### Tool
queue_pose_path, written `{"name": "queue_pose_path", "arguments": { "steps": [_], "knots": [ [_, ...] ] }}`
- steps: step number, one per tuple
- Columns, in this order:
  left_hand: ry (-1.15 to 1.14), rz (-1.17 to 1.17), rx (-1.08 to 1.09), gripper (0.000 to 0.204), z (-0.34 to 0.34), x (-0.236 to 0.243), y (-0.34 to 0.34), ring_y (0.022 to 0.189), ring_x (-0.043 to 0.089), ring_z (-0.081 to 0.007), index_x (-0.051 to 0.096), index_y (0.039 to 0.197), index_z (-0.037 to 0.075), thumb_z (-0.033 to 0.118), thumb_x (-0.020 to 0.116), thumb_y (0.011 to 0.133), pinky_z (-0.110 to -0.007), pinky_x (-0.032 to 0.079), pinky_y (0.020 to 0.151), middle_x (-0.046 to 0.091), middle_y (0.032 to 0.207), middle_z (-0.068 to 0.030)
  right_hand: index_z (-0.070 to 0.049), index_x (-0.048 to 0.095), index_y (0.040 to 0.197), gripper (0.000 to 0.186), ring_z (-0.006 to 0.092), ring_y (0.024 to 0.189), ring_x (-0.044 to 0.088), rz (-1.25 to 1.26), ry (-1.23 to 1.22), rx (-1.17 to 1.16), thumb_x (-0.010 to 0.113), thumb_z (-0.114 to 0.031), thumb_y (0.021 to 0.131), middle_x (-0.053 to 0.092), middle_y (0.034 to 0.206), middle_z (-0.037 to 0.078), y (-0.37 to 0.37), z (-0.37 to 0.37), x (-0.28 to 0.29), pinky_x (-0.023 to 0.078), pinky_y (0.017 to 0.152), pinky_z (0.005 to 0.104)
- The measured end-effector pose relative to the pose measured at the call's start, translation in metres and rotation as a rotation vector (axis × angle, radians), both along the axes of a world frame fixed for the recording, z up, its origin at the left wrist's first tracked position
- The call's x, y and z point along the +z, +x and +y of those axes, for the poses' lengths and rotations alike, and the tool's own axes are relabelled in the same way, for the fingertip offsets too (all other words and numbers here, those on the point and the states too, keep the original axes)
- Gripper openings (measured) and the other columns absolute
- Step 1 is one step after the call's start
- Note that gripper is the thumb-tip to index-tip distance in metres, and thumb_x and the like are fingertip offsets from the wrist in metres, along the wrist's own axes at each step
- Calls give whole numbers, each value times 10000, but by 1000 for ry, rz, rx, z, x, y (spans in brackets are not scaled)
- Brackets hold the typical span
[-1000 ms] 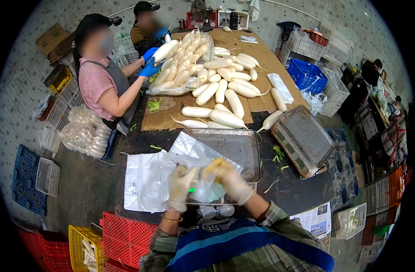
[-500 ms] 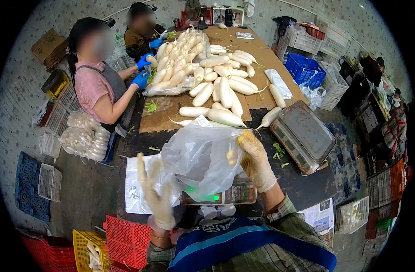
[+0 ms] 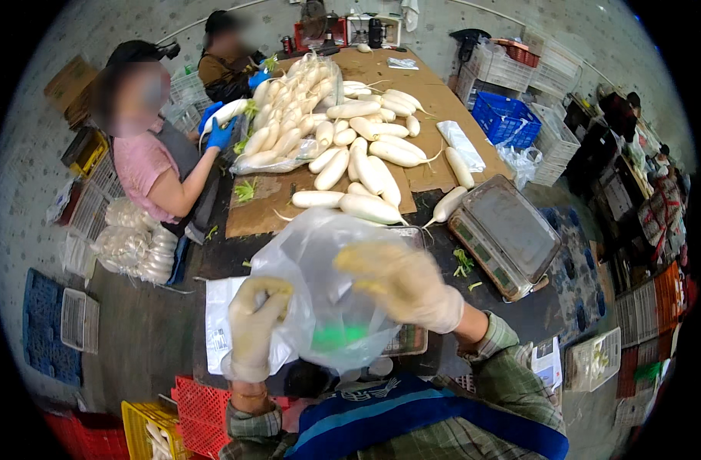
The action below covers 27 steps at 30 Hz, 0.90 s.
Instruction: The person places white radishes into a plastic bag on a digital scale, adjusts the count to reach a target weight, and then removes the bag to place it into a red crate. The process repeats with new bags and radishes.
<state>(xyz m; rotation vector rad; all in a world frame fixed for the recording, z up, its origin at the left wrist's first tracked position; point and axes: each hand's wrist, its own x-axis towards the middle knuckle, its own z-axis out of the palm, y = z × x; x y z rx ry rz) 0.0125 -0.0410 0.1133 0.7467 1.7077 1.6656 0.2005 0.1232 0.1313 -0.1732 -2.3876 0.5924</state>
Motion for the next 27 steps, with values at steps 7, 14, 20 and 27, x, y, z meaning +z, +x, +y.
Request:
{"name": "queue_pose_path", "arguments": {
  "steps": [7, 14, 20, 27],
  "knots": [
    [12, -167, 73, 249, -25, -56, -25, 795, 583, -113, 653, 1078, -46, -39, 557, 849, -223, 460, 724, 676, 978, -85, -65, 643, 1214, 357, 256, 997, 674, -525, -555, 332, 632, -281, 929, 682, 1131, 146, -14, 49, -70, 524, 891, 331],
    [176, -193, 121, 217, -23, -68, -31, 830, 603, -183, 654, 1005, -50, -55, 583, 800, -297, 482, 792, 673, 938, -119, -36, 534, 1349, 603, 255, 1086, 640, -338, -637, -458, 730, -222, 810, 652, 1193, 183, -89, 175, -108, 518, 913, 391],
    [179, -97, 29, 135, 23, -38, -15, 864, 635, -200, 694, 901, -45, -52, 622, 787, -293, 491, 814, 696, 956, -146, -27, 523, 1273, 725, 367, 1077, 633, -674, -49, -413, 819, -333, 687, 640, 1134, 241, -104, 233, -205, 513, 905, 451],
    [2, -120, -135, 184, 43, -42, -10, 895, 643, -169, 716, 973, -49, -59, 602, 829, -258, 502, 800, 700, 1025, -123, -68, 459, 1420, 792, 351, 1016, 646, -310, -20, -655, 755, -335, 736, 659, 1095, 202, -47, 218, -92, 514, 893, 428]
  ]
}}
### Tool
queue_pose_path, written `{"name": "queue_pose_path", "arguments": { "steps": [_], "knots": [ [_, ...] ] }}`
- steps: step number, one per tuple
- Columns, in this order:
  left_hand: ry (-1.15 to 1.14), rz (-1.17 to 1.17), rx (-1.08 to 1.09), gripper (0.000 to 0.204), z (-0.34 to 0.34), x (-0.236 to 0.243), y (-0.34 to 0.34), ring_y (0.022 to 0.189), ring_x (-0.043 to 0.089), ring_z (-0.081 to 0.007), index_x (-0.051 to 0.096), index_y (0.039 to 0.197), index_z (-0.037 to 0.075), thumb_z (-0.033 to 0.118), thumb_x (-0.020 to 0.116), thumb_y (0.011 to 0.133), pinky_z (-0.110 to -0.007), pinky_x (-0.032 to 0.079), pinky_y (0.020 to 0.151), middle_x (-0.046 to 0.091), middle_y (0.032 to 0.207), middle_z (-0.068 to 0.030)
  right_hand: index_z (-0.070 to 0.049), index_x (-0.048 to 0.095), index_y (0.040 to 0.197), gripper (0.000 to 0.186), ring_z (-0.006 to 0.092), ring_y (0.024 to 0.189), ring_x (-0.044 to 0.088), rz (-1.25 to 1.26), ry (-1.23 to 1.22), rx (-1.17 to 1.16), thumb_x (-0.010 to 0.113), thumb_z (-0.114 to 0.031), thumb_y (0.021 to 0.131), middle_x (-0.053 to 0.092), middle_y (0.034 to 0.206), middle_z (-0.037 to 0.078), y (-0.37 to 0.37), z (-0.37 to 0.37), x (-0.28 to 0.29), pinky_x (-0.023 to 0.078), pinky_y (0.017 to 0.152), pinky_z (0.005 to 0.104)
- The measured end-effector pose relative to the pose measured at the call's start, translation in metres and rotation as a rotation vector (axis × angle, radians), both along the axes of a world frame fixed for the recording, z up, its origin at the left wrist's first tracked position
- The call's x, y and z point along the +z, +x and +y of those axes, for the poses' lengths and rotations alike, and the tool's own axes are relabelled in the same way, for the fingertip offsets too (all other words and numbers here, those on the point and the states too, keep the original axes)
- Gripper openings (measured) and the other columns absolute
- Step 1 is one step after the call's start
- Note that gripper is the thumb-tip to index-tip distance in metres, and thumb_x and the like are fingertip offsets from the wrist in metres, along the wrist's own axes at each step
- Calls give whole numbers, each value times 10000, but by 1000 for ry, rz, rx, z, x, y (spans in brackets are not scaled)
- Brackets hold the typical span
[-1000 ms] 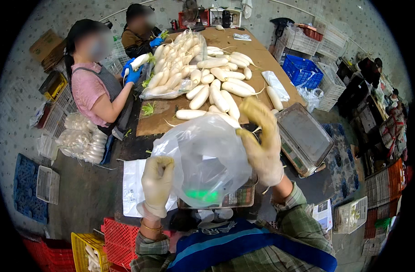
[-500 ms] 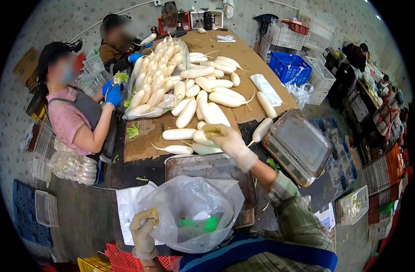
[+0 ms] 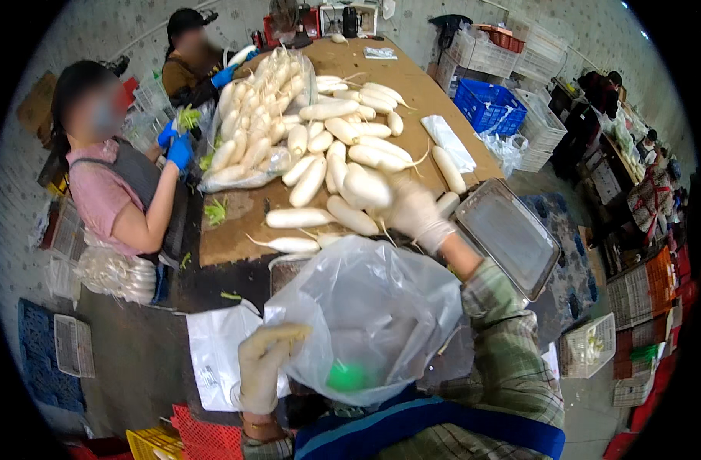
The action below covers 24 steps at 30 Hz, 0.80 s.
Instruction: The person places white radishes into a plastic bag on a digital scale, adjusts the count to reach a target weight, and then removes the bag to place it into a red crate. The process repeats with new bags and radishes.
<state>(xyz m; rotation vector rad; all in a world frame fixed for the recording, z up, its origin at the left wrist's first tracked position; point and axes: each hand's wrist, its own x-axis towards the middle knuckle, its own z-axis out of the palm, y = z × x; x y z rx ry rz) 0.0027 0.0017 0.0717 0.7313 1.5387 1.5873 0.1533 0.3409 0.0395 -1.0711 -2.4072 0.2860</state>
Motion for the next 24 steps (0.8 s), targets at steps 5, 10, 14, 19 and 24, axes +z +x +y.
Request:
{"name": "queue_pose_path", "arguments": {
  "steps": [5, 10, 14, 19, 24],
  "knots": [
    [20, -50, -38, 180, 15, -13, 10, 934, 651, -153, 721, 972, -39, -57, 588, 853, -257, 511, 842, 708, 1040, -116, -19, 401, 1437, 863, 203, 1063, 632, 915, -234, 110, 829, -235, 719, 596, 1271, 141, 59, -67, 129, 543, 886, 332],
    [139, -56, -47, 191, 15, -13, 6, 916, 654, -160, 719, 958, -32, -62, 556, 863, -266, 513, 849, 714, 1009, -123, -11, 430, 1392, 912, 234, 1161, 589, 890, -627, 350, 853, -426, 698, 574, 1290, 147, 76, -156, 127, 490, 987, 389],
    [195, -9, -47, 175, 4, -21, -10, 837, 643, -153, 705, 939, -36, -54, 553, 854, -263, 512, 795, 706, 973, -128, -25, 450, 1381, 795, 291, 1259, 520, 354, -473, 529, 849, -204, 718, 514, 1369, 183, 35, -196, 56, 440, 1054, 415],
    [314, -90, 177, 268, -16, -27, -47, 744, 606, -127, 670, 1037, -29, -16, 552, 797, -234, 467, 648, 678, 1072, -168, -16, 439, 1385, 825, 358, 1158, 573, -92, -337, 505, 834, -225, 691, 577, 1248, 228, 11, -170, -46, 461, 988, 427],
    [302, -253, -14, 485, 1, -2, -32, 711, 598, -82, 596, 1275, -23, 15, 532, 796, -171, 426, 572, 586, 1335, -187, 6, 519, 1310, 669, 365, 1057, 622, -256, -79, 619, 783, -276, 764, 634, 1153, 228, 3, -151, -45, 504, 906, 416]
  ]
}}
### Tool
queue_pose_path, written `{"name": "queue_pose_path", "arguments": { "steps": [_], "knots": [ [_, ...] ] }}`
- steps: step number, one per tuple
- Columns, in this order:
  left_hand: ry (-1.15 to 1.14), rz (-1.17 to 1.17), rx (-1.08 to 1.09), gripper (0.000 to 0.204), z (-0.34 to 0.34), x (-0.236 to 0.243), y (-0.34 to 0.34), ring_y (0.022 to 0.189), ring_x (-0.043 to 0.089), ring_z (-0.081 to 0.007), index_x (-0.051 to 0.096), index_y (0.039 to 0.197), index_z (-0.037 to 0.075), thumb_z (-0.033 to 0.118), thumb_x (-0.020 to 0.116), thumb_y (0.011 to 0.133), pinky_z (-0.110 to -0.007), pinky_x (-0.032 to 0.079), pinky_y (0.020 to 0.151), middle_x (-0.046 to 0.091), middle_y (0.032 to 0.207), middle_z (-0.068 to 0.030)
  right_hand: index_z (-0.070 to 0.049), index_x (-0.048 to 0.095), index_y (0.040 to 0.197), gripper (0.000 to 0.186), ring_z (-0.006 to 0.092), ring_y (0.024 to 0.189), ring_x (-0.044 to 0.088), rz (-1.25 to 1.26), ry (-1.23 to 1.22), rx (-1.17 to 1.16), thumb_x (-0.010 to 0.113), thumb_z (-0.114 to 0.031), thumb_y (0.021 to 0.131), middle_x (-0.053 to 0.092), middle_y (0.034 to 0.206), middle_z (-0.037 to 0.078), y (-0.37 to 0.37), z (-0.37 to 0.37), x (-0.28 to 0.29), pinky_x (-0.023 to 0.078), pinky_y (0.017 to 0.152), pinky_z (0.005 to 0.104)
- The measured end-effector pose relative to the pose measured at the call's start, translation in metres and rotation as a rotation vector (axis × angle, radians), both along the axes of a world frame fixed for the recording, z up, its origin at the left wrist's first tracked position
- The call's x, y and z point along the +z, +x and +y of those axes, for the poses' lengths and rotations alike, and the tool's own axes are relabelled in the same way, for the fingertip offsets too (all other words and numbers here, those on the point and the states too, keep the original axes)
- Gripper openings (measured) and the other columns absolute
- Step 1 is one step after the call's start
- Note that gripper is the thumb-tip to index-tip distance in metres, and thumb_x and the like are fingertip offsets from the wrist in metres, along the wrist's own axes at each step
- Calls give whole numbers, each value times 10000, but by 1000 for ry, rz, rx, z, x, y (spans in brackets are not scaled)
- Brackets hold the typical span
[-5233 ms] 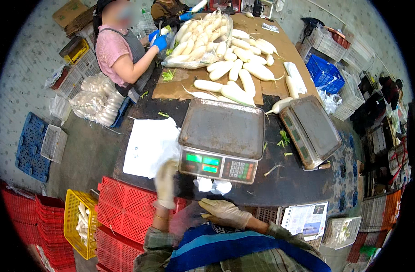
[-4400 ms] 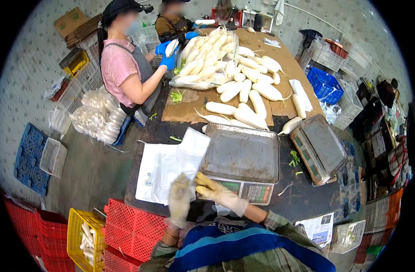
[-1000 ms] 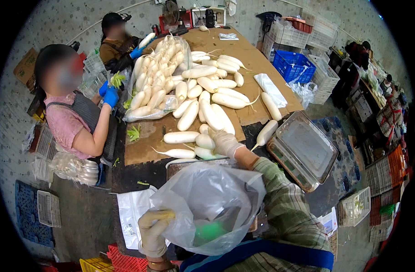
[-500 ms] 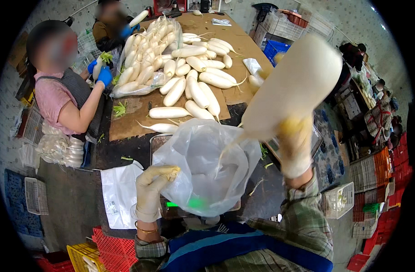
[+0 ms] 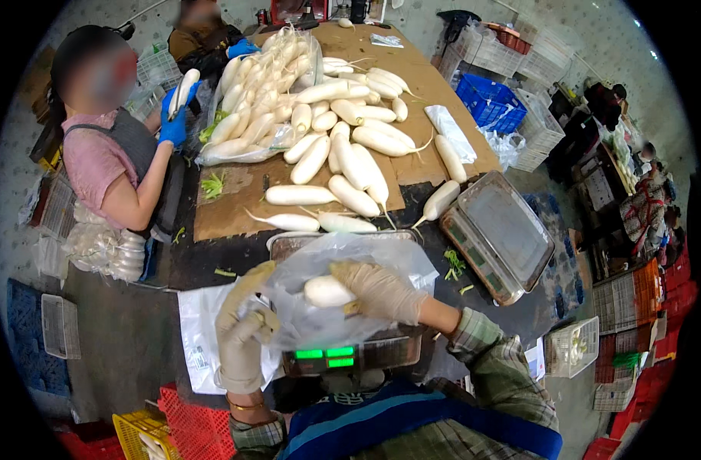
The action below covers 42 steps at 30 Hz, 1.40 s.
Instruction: The person places white radishes into a plastic bag on a digital scale, adjusts the count to reach a target weight, and then removes the bag to place it into a red crate. The process repeats with new bags and radishes.
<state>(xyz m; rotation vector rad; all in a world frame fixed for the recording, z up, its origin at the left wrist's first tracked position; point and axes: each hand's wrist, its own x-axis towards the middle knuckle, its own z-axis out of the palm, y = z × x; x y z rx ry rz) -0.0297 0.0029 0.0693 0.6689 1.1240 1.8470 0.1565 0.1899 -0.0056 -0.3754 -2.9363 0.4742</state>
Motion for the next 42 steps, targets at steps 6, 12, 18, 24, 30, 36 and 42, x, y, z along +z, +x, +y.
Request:
{"name": "queue_pose_path", "arguments": {
  "steps": [6, 12, 18, 24, 30, 36, 42],
  "knots": [
    [-210, 12, -39, 549, 22, -27, 4, 681, 580, -112, 519, 1346, -60, 92, 538, 818, -211, 459, 593, 610, 1296, -168, 16, 614, 1227, 373, 203, 1072, 628, 331, -1281, -263, 678, -185, 919, 660, 1195, 137, -19, 52, 78, 512, 915, 304],
    [-171, -29, 97, 590, 8, -43, -6, 726, 622, -175, 457, 1377, -87, 176, 558, 859, -260, 508, 657, 621, 1227, -233, 22, 504, 1348, 730, 333, 1107, 625, 301, -670, -843, 800, -319, 775, 622, 1214, 249, -43, 242, -108, 499, 930, 381],
    [-249, 109, 180, 566, 0, -47, -5, 741, 648, -184, 530, 1333, -63, 268, 626, 884, -263, 523, 658, 638, 1193, -222, 95, 428, 1333, 858, 233, 752, 659, -18, -662, -866, 817, -402, 751, 691, 1006, 189, -43, 261, -113, 539, 674, 347],
    [-218, 119, 184, 566, -5, -28, 9, 713, 627, -148, 500, 1356, -77, 194, 578, 864, -242, 508, 661, 603, 1271, -233, 58, 544, 1231, 632, 230, 776, 680, 702, -1550, -779, 690, -440, 871, 671, 981, 104, 10, 234, -72, 564, 650, 339],
    [-112, 89, 99, 754, 6, 11, 28, 662, 575, -114, 403, 1421, -97, 308, 616, 821, -223, 476, 639, 472, 1449, -208, -1, 449, 1370, 741, 198, 1054, 606, 1051, -1170, -355, 764, -377, 814, 611, 1170, 79, 64, 125, 95, 501, 925, 336],
    [-38, 145, -9, 724, 13, 20, 36, 802, 595, -103, 370, 1445, -97, 258, 576, 849, -213, 475, 718, 445, 1479, -193, -68, 225, 1525, 1075, 247, 1148, 597, 1274, -762, -195, 668, -692, 771, 566, 1308, 122, 51, 33, 184, 491, 1017, 408],
    [61, 136, -7, 771, 2, 17, 9, 1074, 619, -201, 352, 1442, -114, 338, 608, 872, -221, 499, 798, 422, 1472, -262, -37, 418, 1423, 927, 243, 1293, 479, 398, -723, -183, 914, -249, 670, 505, 1392, 157, 38, -33, 91, 381, 1096, 364]
  ]
}}
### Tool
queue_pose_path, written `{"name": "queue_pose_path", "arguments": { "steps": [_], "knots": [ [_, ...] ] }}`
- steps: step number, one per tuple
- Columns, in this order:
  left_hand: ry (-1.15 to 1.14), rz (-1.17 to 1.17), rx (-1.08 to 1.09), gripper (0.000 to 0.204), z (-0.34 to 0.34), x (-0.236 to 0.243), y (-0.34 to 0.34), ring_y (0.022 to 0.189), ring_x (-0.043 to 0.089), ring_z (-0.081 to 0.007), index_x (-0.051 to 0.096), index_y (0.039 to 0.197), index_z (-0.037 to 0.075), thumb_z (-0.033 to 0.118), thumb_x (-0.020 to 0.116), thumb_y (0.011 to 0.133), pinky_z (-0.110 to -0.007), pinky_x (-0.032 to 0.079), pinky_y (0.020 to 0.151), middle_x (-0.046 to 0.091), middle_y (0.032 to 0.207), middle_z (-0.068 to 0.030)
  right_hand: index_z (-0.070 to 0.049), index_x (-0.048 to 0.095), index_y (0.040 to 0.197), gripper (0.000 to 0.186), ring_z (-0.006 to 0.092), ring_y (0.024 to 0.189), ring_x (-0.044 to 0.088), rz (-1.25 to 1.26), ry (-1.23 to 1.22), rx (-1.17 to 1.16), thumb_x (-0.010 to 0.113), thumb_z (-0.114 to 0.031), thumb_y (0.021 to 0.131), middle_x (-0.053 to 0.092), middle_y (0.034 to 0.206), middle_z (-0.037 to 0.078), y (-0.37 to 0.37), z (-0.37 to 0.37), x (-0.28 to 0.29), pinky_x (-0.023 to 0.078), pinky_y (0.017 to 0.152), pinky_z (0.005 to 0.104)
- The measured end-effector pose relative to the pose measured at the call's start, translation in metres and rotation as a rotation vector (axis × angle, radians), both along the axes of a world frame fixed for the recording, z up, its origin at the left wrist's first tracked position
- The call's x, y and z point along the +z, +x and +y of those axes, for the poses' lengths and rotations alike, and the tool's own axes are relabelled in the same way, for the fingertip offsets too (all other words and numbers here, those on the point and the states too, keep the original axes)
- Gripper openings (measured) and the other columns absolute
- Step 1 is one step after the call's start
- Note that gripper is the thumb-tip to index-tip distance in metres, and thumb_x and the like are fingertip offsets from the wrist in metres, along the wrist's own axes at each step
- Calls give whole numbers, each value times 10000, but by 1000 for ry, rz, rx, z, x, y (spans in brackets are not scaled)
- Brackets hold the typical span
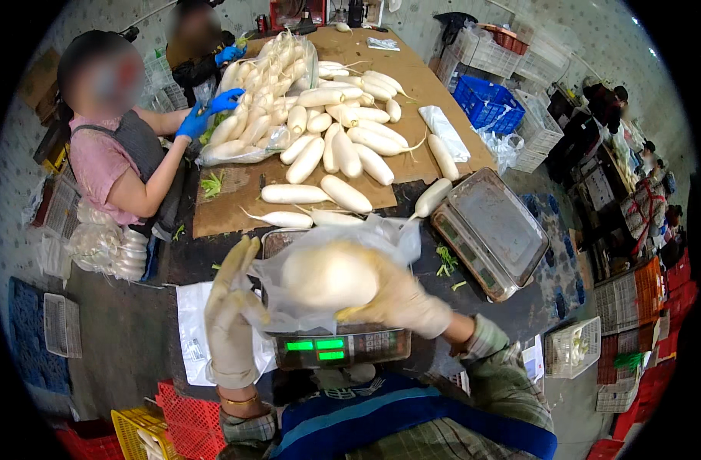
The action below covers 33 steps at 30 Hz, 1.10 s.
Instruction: The person places white radishes into a plastic bag on a digital scale, adjusts the count to reach a target weight, and then removes the bag to place it into a red crate. The process repeats with new bags and radishes.
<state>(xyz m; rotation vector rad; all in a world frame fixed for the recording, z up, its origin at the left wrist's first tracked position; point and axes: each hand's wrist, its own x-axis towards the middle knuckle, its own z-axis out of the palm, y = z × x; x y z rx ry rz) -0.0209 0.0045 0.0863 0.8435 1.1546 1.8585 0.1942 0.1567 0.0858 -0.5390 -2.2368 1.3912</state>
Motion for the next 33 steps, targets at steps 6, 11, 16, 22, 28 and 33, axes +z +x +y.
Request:
{"name": "queue_pose_path", "arguments": {
  "steps": [6, 11, 16, 22, 28, 33],
  "knots": [
    [67, 60, 100, 747, 13, 13, -5, 1249, 536, -266, 365, 1418, -141, 354, 572, 898, -281, 453, 980, 458, 1424, -300, -6, 470, 1393, 739, 344, 1114, 605, -267, 583, 137, 782, -218, 757, 619, 1216, 209, -2, -8, -87, 475, 979, 426],
    [-55, 140, 26, 582, 45, 6, -1, 1303, 489, -235, 451, 1402, -75, 251, 538, 927, -297, 380, 1063, 497, 1433, -200, -12, 640, 1226, 372, 236, 1043, 640, -167, 200, 193, 658, -240, 932, 656, 1205, 167, 10, 22, -81, 523, 864, 337],
    [-368, 738, 62, 493, 51, -121, 6, 1176, 583, -222, 499, 1423, 71, 54, 529, 931, -337, 449, 983, 563, 1401, -86, -5, 630, 1228, 324, 69, 757, 587, 96, -614, -262, 610, -212, 980, 682, 983, 41, -8, 115, -60, 478, 645, 216],
    [-411, 626, 190, 535, 70, -110, 24, 1346, 467, -229, 502, 1394, -6, -45, 479, 861, -327, 323, 1126, 539, 1418, -144, 85, 455, 1375, 698, 262, 1025, 635, -199, 246, -757, 751, -237, 830, 660, 1128, 188, -52, 282, -214, 513, 877, 342],
    [-353, 477, 192, 493, 78, -124, 14, 1310, 507, -231, 494, 1399, -12, -4, 504, 906, -319, 379, 1081, 558, 1399, -139, 63, 564, 1270, 608, 247, 980, 643, -35, -480, -665, 742, -301, 816, 666, 1122, 165, -56, 313, -242, 505, 854, 348],
    [-397, -78, 166, 483, 60, -84, 13, 1126, 607, -195, 507, 1398, -9, 14, 510, 915, -269, 463, 963, 573, 1373, -116, -12, 625, 1160, 495, 114, 753, 522, 72, -762, -588, 655, -410, 868, 628, 905, 21, 0, 209, -120, 393, 655, 233]
  ]
}}
